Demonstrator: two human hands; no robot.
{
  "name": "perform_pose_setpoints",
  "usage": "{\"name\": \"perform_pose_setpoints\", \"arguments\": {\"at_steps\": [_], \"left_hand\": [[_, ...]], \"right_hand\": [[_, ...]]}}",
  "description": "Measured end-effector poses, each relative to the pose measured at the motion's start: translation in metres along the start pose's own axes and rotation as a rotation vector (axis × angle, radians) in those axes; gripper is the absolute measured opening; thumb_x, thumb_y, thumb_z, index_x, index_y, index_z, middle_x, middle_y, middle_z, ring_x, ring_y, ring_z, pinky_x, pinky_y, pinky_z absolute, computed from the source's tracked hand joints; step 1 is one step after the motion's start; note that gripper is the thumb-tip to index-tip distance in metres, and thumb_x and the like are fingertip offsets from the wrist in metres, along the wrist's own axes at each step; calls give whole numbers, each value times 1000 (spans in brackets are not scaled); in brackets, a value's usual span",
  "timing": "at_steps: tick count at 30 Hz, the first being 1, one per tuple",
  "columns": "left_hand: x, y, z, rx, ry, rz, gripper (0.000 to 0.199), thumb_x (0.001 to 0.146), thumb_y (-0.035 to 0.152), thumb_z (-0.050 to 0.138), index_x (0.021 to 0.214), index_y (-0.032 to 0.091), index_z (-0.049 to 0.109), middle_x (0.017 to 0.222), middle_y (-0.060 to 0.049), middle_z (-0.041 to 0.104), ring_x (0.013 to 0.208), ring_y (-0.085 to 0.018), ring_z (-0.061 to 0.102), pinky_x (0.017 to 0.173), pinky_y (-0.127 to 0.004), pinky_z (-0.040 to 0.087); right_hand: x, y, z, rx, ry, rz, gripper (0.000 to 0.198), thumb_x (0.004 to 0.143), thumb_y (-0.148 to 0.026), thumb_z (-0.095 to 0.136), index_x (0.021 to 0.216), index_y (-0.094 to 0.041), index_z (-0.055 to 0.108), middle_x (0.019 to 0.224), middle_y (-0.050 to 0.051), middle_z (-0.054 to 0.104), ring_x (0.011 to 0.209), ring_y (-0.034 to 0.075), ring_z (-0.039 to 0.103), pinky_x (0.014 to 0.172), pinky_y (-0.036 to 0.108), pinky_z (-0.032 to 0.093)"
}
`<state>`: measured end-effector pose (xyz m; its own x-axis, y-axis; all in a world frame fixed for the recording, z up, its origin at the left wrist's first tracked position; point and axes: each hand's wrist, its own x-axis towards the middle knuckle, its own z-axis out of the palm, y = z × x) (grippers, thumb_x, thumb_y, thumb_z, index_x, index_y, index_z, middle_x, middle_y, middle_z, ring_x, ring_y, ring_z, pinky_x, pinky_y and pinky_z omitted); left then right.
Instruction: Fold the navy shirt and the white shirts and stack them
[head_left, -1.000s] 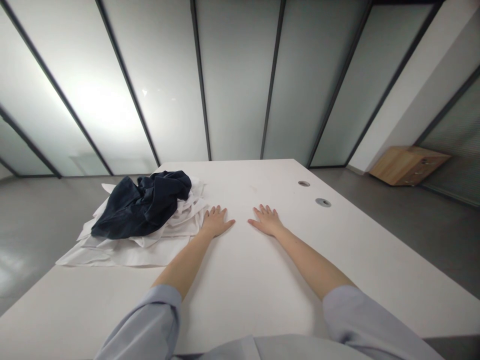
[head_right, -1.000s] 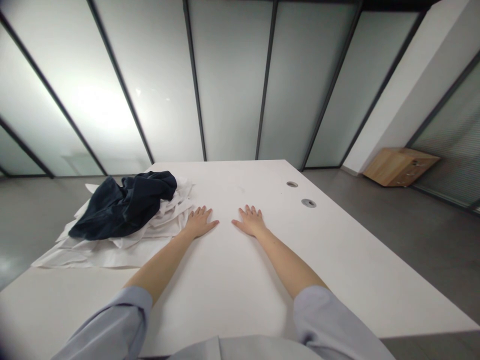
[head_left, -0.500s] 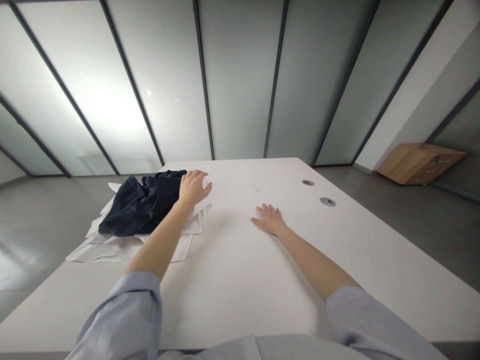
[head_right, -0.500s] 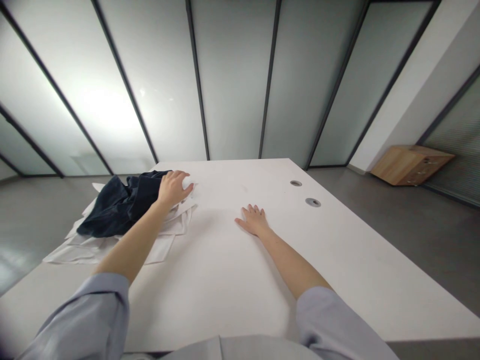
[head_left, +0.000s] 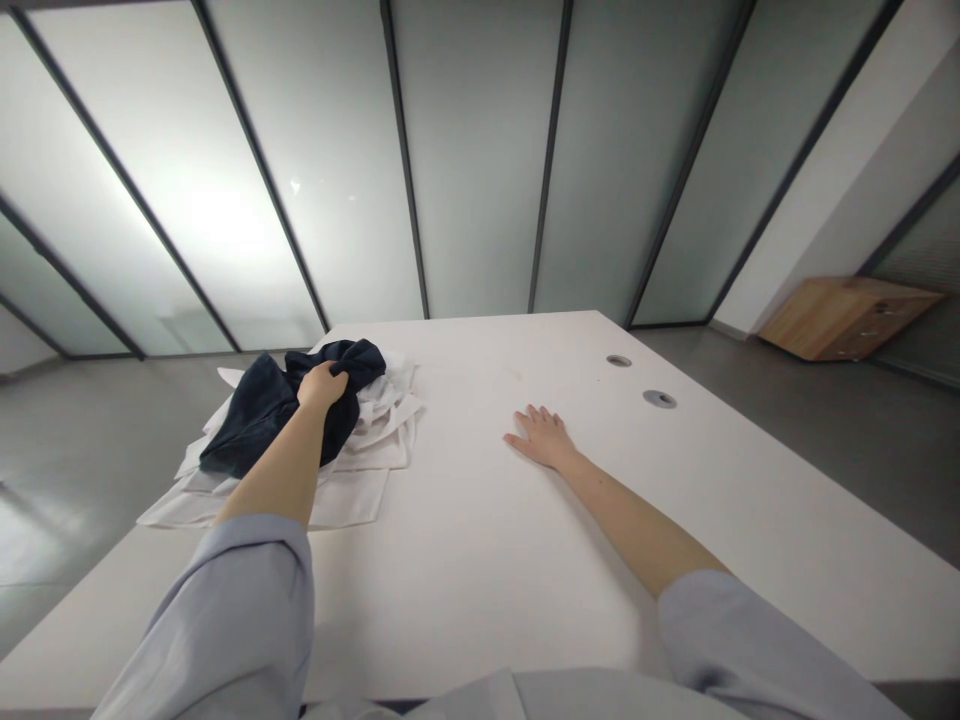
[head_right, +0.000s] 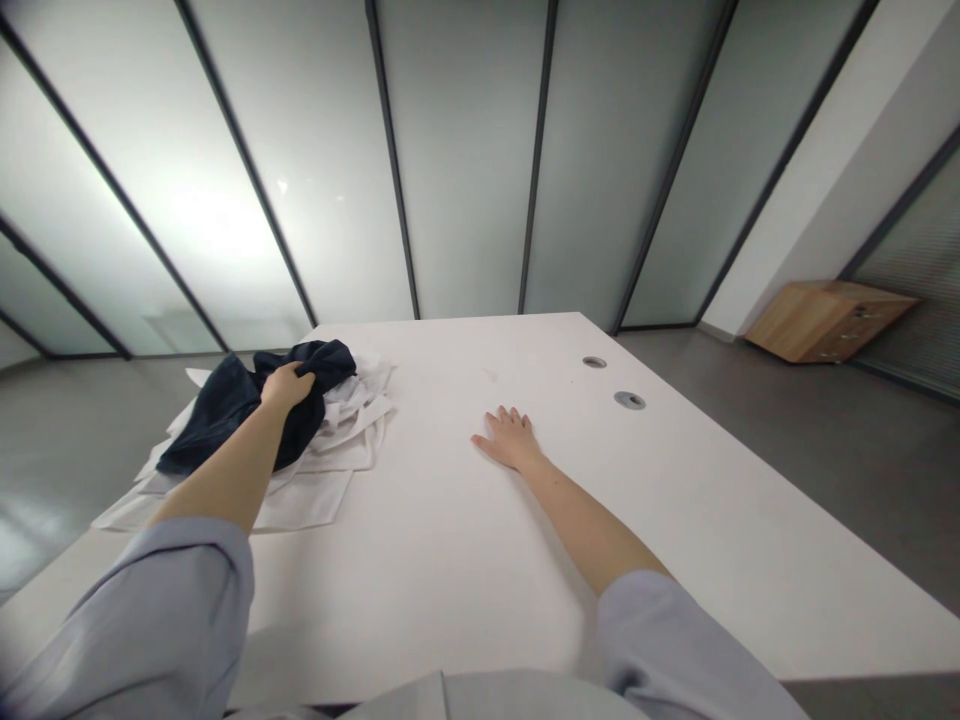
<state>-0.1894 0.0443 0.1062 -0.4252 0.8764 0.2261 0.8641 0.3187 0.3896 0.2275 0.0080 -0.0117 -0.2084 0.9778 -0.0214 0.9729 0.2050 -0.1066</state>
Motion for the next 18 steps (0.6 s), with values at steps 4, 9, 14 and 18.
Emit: {"name": "perform_pose_setpoints", "arguments": {"at_steps": [4, 9, 14, 18], "left_hand": [[0, 24, -8, -136, 136, 33, 39, 77, 28, 50, 110, 16, 68, 107, -13, 69, 106, -34, 61, 90, -43, 47], [-12, 90, 5, -383, 150, 442, 37, 75, 22, 45, 103, 15, 68, 102, -6, 70, 100, -24, 61, 93, -35, 46], [-75, 154, 45, -420, -210, 1014, 47, 73, 30, 57, 118, 17, 62, 117, -9, 64, 112, -26, 56, 103, -41, 40], [-135, 169, 78, -184, -307, 1050, 60, 78, 59, 56, 125, 22, 56, 132, -12, 52, 121, -31, 48, 102, -48, 38]], "right_hand": [[0, 0, 3, -3, 35, 11, 70, 89, -66, 32, 142, -22, 40, 153, 15, 28, 139, 37, 24, 109, 54, 19], [6, 4, 11, 90, 144, -6, 54, 88, -55, 41, 132, -24, 51, 146, 13, 41, 134, 34, 34, 106, 51, 25], [20, 41, 14, 541, 684, 167, 41, 88, -35, 34, 113, -17, 60, 113, 14, 63, 106, 27, 54, 95, 44, 39], [20, 82, 7, 719, 1032, 396, 38, 85, -32, 31, 108, -15, 57, 104, 14, 62, 100, 27, 53, 90, 44, 40]]}}
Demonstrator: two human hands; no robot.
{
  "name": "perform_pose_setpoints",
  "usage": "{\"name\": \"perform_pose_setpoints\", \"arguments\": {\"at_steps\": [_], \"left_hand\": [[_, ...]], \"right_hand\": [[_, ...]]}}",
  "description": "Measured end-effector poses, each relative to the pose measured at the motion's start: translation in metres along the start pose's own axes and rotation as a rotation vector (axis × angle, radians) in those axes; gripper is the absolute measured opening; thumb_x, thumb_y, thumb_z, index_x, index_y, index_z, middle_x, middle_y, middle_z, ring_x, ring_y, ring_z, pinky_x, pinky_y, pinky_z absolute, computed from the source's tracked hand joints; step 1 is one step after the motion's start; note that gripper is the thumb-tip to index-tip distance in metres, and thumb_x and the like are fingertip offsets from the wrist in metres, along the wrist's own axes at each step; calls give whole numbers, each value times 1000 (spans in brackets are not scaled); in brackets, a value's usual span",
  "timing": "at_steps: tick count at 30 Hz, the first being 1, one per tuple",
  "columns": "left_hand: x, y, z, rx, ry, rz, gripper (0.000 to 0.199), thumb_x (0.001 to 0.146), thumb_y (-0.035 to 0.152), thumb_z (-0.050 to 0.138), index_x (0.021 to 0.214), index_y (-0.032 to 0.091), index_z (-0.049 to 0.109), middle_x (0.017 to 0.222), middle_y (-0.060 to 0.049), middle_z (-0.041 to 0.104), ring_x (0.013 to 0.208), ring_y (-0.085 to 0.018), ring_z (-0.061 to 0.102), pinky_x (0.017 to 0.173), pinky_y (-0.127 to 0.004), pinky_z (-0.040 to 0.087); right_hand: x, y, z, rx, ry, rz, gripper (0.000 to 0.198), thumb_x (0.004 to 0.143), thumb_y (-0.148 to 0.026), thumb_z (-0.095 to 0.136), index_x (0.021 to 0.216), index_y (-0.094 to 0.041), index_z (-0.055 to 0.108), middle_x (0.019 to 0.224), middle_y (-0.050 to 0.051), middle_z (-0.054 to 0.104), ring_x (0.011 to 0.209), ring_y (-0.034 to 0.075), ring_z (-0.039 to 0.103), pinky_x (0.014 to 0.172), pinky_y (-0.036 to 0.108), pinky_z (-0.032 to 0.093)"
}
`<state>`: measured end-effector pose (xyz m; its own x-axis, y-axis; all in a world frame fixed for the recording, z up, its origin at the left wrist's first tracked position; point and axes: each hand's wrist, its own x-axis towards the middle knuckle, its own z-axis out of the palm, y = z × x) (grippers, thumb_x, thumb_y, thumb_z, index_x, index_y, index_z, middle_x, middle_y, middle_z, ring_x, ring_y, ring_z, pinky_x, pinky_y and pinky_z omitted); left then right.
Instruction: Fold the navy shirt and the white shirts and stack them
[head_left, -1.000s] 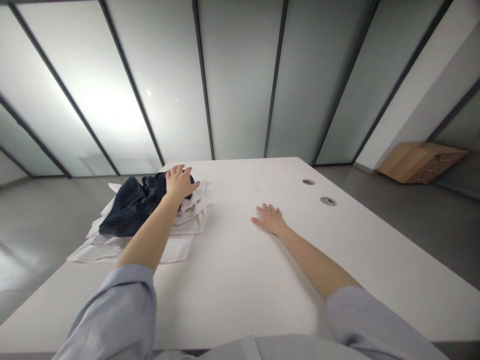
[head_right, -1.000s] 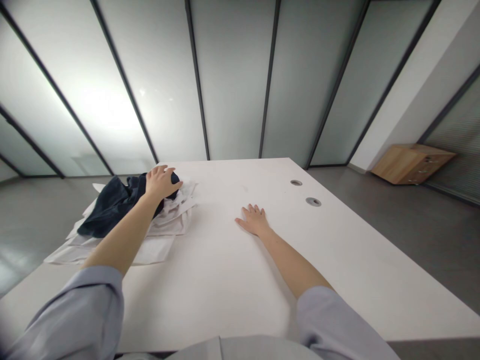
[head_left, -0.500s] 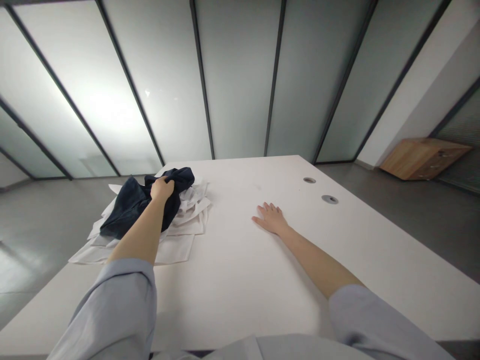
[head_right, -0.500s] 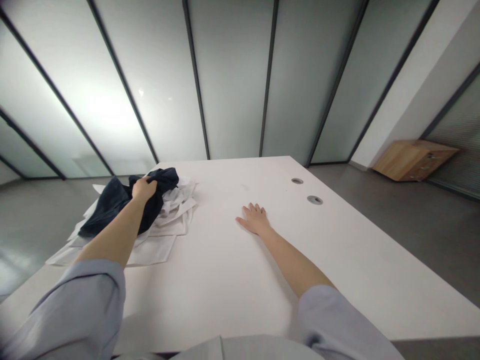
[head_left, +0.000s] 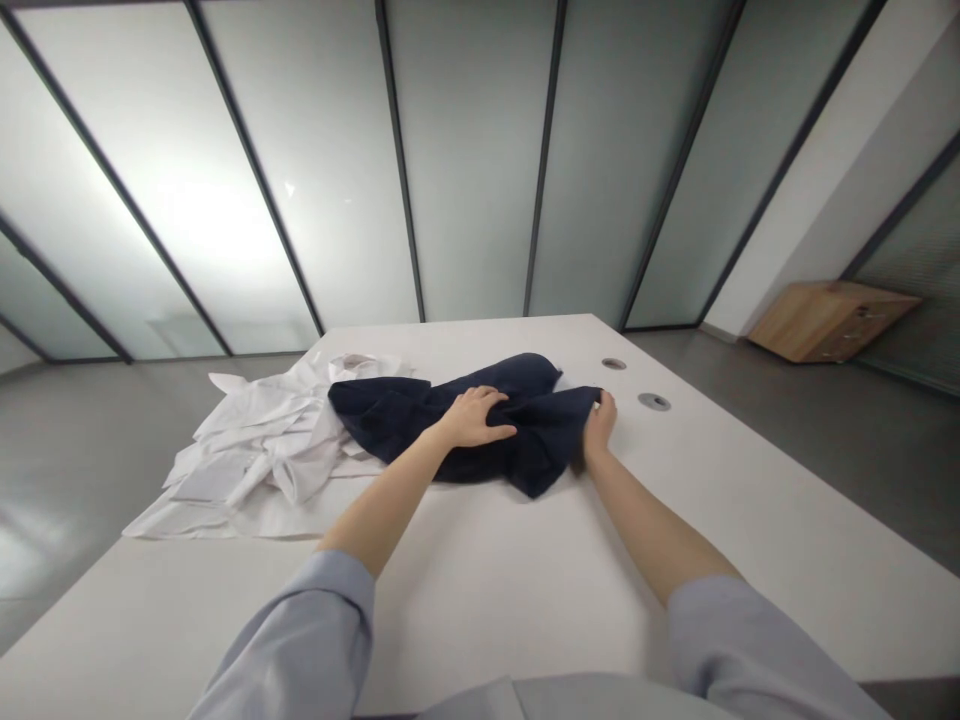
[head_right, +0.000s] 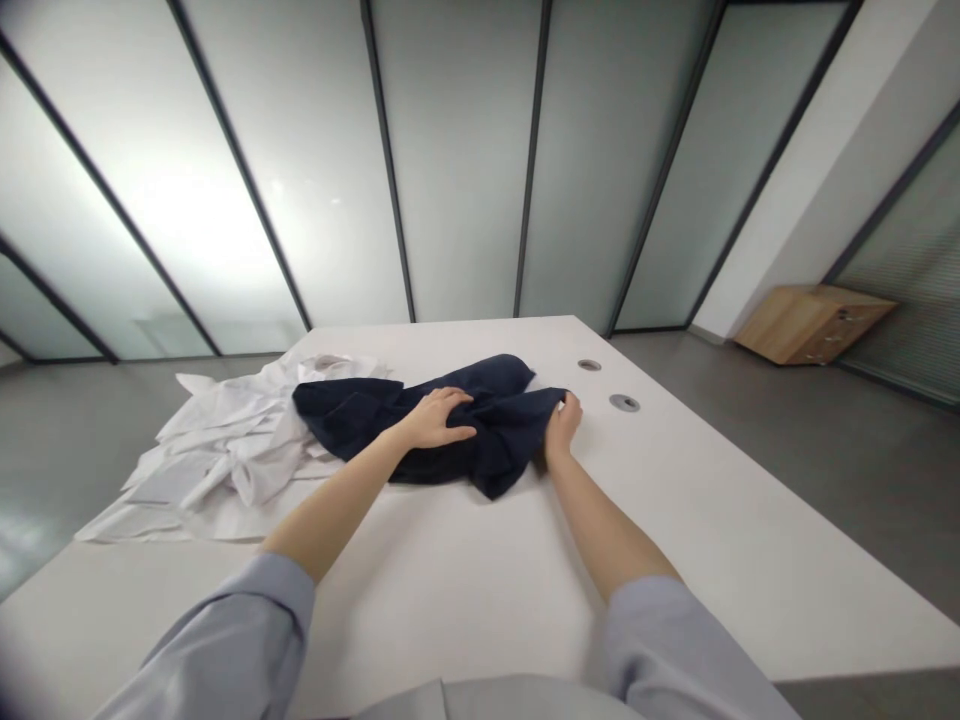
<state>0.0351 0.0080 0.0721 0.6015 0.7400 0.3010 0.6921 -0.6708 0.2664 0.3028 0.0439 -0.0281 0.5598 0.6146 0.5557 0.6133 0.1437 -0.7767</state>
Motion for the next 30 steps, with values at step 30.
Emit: {"name": "perform_pose_setpoints", "arguments": {"at_steps": [30], "left_hand": [[1, -45, 40, 278, -243, 8, 30, 81, 23, 55, 107, 23, 70, 133, -8, 55, 130, -25, 40, 110, -38, 27]], "right_hand": [[4, -56, -16, -920, -1067, -137, 71, 90, -63, 28, 143, -16, 42, 148, 20, 37, 131, 40, 40, 96, 63, 36]]}}
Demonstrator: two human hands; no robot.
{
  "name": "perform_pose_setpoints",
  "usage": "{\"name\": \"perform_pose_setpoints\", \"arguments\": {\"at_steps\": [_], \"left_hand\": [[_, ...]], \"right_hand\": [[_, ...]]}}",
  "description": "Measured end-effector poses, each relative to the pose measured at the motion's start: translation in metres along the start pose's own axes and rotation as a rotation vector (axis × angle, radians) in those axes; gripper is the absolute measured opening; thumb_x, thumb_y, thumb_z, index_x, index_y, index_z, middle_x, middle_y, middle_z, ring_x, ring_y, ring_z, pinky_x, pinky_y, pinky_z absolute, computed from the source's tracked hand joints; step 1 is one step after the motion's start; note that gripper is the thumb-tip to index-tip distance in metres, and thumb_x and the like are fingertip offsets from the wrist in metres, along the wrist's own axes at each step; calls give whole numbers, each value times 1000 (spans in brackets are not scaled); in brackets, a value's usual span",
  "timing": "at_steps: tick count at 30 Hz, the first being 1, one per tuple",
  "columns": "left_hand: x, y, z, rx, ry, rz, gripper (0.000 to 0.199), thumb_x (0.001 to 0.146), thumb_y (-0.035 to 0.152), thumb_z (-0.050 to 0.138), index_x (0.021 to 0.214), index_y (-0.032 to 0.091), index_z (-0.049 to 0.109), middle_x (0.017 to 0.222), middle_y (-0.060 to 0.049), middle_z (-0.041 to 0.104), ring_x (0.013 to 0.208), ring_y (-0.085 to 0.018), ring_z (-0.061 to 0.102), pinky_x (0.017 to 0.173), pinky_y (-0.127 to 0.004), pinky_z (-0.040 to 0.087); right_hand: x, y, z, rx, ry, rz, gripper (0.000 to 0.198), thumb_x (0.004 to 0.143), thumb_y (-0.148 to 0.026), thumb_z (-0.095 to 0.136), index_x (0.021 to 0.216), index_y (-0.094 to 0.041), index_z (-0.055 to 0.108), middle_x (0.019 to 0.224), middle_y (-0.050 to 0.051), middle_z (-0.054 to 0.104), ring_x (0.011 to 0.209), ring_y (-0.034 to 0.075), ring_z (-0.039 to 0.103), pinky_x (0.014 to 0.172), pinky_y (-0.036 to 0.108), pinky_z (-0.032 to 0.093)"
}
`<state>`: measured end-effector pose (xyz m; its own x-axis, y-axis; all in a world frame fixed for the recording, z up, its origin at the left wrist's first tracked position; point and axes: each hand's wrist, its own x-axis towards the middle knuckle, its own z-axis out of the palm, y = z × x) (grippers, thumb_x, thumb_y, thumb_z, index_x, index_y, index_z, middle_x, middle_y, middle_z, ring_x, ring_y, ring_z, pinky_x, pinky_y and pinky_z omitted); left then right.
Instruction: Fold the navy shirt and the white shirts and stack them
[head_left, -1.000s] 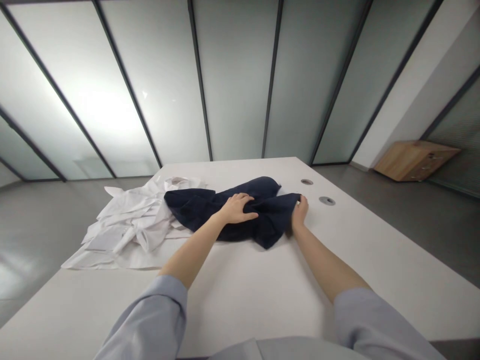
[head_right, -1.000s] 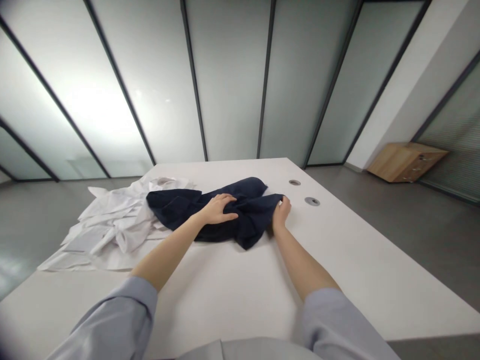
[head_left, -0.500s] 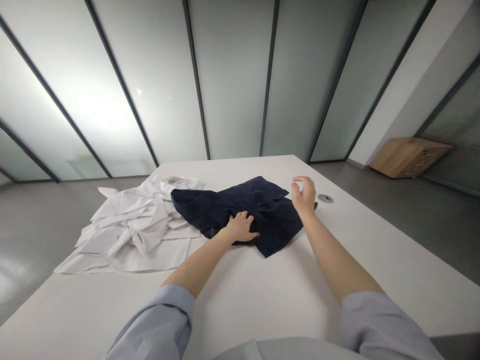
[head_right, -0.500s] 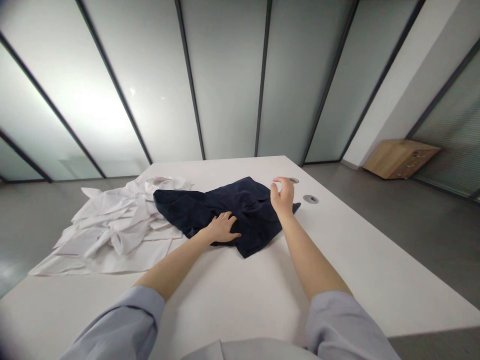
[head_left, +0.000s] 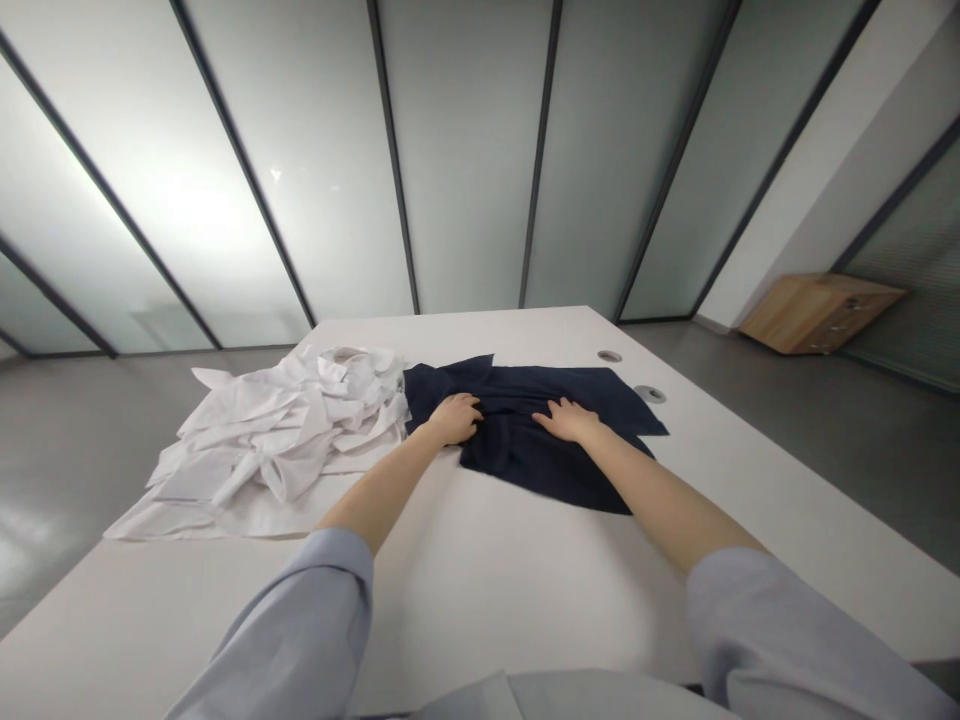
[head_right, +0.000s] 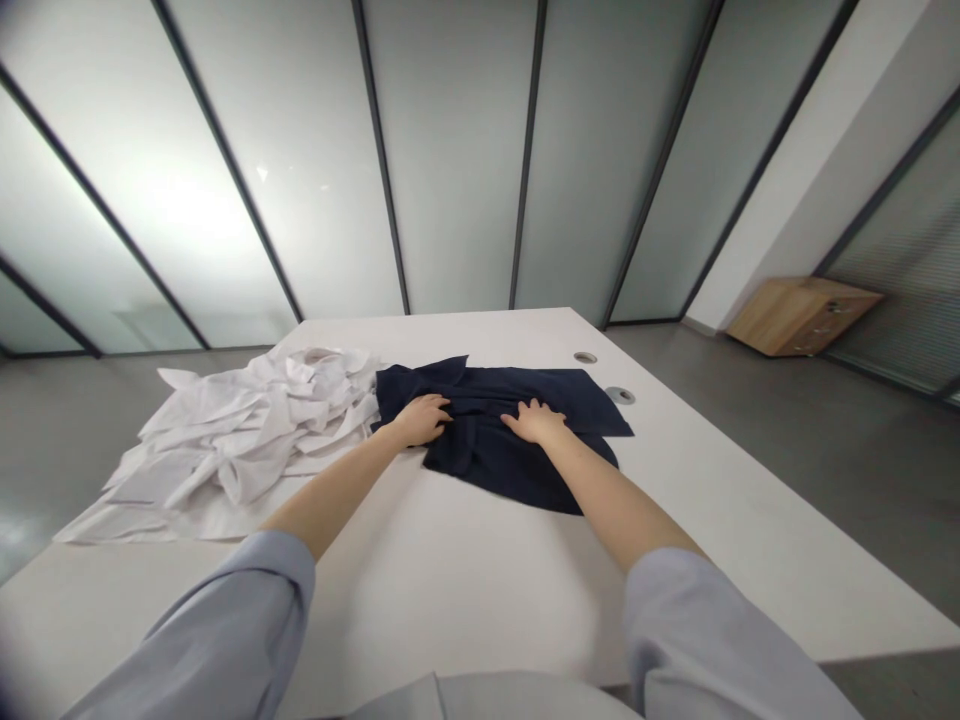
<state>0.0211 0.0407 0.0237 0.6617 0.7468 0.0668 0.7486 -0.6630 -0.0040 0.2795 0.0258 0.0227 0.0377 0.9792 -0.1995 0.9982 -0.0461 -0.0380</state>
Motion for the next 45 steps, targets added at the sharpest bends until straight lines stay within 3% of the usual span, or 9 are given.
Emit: {"name": "perform_pose_setpoints", "arguments": {"at_steps": [6, 11, 17, 24, 28, 33, 37, 41, 45], "left_hand": [[-17, -18, -8, 126, 296, -387, 32, 88, 20, 41, 109, 22, 65, 116, -12, 58, 115, -28, 47, 98, -42, 36], [-17, -2, -11, -25, 326, -433, 35, 93, 39, 36, 113, 20, 57, 107, -10, 61, 101, -25, 57, 87, -36, 43], [-13, 35, -2, -36, 84, -339, 54, 86, 57, 45, 126, 20, 52, 122, -14, 57, 115, -32, 51, 94, -45, 40], [-10, 63, 12, -121, 115, -11, 45, 87, 45, 50, 128, 26, 55, 135, -7, 51, 125, -27, 43, 105, -41, 33], [-2, 54, 21, -127, 8, -94, 42, 93, 42, 39, 127, 26, 56, 140, -9, 50, 130, -27, 40, 107, -48, 30], [-7, 0, 15, -25, -17, -308, 42, 90, 34, 41, 129, 29, 56, 143, -8, 47, 135, -31, 33, 108, -56, 24], [-26, -48, 2, 109, 34, -464, 40, 83, 15, 44, 114, 25, 67, 130, -12, 57, 130, -32, 40, 106, -54, 28], [-34, -61, -10, 40, 184, -553, 36, 85, 14, 42, 108, 20, 69, 115, -13, 64, 115, -29, 52, 97, -43, 40], [-20, -32, -8, -53, 204, -402, 37, 93, 36, 39, 114, 19, 65, 114, -10, 64, 108, -25, 57, 96, -36, 42]], "right_hand": [[-13, -13, -25, -85, 21, -239, 44, 89, -43, 43, 110, -17, 71, 112, 17, 68, 105, 33, 62, 89, 45, 46], [-6, -10, -13, 4, 164, -593, 47, 87, -47, 50, 127, -26, 61, 138, 7, 53, 129, 28, 45, 108, 41, 31], [16, -5, 23, 53, 82, -340, 69, 89, -63, 36, 148, -28, 32, 157, 7, 21, 144, 32, 15, 113, 55, 14], [41, -22, 28, 193, 156, 199, 76, 91, -65, 21, 150, -18, 27, 156, 21, 17, 140, 43, 14, 103, 72, 9], [49, -35, 16, 252, 158, 314, 78, 92, -62, 25, 149, -8, 26, 152, 29, 20, 139, 45, 18, 101, 73, 14], [42, -27, -10, 297, 51, -188, 57, 93, -43, 34, 140, -15, 45, 142, 16, 47, 129, 30, 44, 107, 47, 32], [25, -3, -9, 153, 139, -514, 48, 88, -39, 48, 132, -21, 57, 142, 8, 49, 131, 25, 43, 110, 36, 29], [13, 8, 15, 25, 135, -504, 58, 90, -51, 43, 140, -22, 48, 151, 9, 36, 140, 28, 29, 113, 43, 21], [11, -13, 31, 57, 133, -335, 65, 92, -58, 32, 147, -24, 35, 157, 9, 23, 143, 31, 17, 113, 52, 15]]}}
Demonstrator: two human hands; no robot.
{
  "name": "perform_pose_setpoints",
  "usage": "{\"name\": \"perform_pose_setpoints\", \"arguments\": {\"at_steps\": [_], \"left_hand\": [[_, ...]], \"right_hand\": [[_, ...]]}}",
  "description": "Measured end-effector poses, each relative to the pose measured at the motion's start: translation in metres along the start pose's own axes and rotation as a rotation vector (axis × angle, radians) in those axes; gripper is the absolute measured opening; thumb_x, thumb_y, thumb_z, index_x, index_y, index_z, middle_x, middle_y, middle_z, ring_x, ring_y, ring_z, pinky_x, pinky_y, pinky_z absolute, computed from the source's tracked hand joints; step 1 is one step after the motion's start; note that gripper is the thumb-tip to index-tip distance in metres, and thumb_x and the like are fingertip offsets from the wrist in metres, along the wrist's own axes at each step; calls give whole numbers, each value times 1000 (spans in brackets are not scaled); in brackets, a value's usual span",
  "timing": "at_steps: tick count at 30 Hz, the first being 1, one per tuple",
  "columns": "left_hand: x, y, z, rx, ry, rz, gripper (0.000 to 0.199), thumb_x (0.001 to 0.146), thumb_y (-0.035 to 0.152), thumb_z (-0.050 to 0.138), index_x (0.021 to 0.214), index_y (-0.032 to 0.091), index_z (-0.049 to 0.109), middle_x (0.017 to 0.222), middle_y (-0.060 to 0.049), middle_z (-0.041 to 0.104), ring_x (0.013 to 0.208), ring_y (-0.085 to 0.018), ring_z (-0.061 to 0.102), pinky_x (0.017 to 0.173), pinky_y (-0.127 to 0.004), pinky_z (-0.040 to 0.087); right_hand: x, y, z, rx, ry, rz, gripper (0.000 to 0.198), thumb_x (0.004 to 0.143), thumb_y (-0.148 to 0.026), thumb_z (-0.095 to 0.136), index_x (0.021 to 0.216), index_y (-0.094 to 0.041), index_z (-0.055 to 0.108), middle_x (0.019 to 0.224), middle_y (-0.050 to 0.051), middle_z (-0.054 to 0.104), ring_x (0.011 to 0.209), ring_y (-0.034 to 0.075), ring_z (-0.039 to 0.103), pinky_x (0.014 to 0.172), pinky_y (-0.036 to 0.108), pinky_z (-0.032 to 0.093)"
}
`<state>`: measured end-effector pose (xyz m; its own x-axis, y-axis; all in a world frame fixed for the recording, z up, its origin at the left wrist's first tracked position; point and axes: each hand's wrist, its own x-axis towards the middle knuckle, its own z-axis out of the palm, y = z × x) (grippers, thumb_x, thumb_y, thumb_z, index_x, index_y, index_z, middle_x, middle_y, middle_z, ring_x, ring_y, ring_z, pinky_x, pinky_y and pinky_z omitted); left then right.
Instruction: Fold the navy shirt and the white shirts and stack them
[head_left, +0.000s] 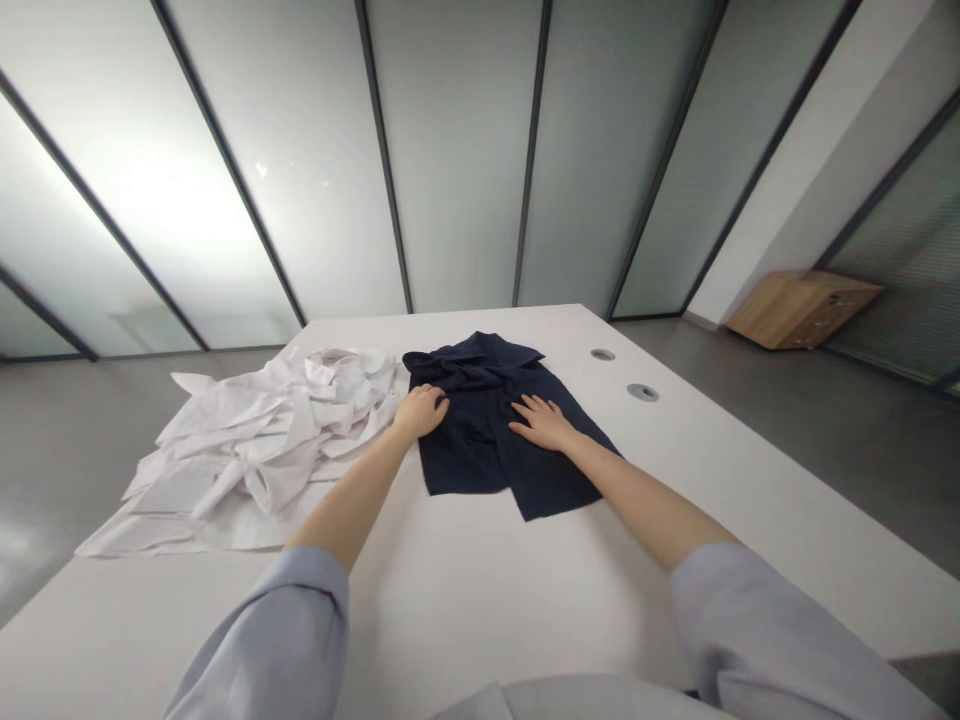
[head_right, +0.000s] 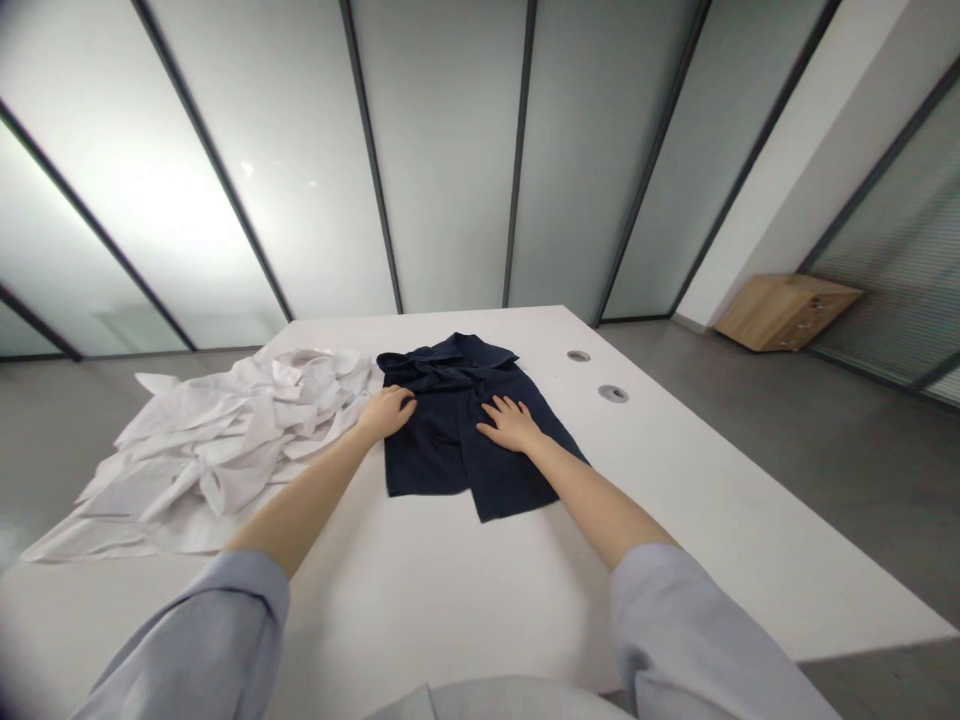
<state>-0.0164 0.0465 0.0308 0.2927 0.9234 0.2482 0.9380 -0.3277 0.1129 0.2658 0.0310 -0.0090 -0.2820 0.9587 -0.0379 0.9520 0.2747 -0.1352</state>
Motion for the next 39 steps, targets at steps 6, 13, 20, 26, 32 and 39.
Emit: {"name": "perform_pose_setpoints", "arguments": {"at_steps": [6, 13, 20, 26, 32, 39], "left_hand": [[-1, 45, 34, -46, -116, -31, 52, 94, 52, 34, 131, 21, 53, 139, -12, 50, 129, -29, 43, 105, -47, 34], [6, 15, 43, -74, -162, -137, 58, 97, 50, 22, 141, 19, 44, 151, -10, 36, 140, -26, 30, 113, -46, 23], [-1, -14, 39, -12, -294, -171, 70, 92, 63, 17, 149, 24, 31, 158, -7, 18, 145, -30, 12, 114, -50, 17], [-6, -14, 35, -55, -329, -144, 69, 92, 64, 19, 148, 26, 31, 158, -7, 18, 145, -32, 13, 113, -53, 16], [-16, -13, 28, -52, -89, -43, 53, 94, 52, 32, 125, 17, 56, 136, -14, 52, 128, -28, 44, 105, -42, 33], [-24, 10, 18, 86, -45, 6, 37, 91, 42, 39, 83, 18, 65, 87, -11, 67, 88, -25, 63, 77, -34, 44]], "right_hand": [[25, -51, 7, 75, 64, 293, 68, 93, -59, 27, 147, -18, 34, 156, 16, 23, 142, 35, 17, 110, 56, 13], [44, -48, 5, 121, 68, 233, 66, 94, -60, 25, 146, -21, 37, 155, 13, 25, 142, 33, 20, 111, 53, 14], [30, 27, 0, 69, 55, 133, 60, 96, -57, 25, 144, -24, 41, 155, 8, 29, 142, 26, 24, 113, 42, 20], [1, 34, 3, -13, 29, 232, 65, 94, -57, 28, 148, -20, 34, 155, 12, 25, 142, 30, 23, 112, 47, 20], [-19, 16, -7, -66, 124, 114, 57, 93, -51, 40, 137, -16, 50, 145, 16, 42, 132, 33, 39, 108, 47, 29], [-17, -13, -22, -36, 20, -184, 49, 93, -52, 38, 124, -23, 62, 128, 13, 56, 114, 29, 53, 94, 40, 42]]}}
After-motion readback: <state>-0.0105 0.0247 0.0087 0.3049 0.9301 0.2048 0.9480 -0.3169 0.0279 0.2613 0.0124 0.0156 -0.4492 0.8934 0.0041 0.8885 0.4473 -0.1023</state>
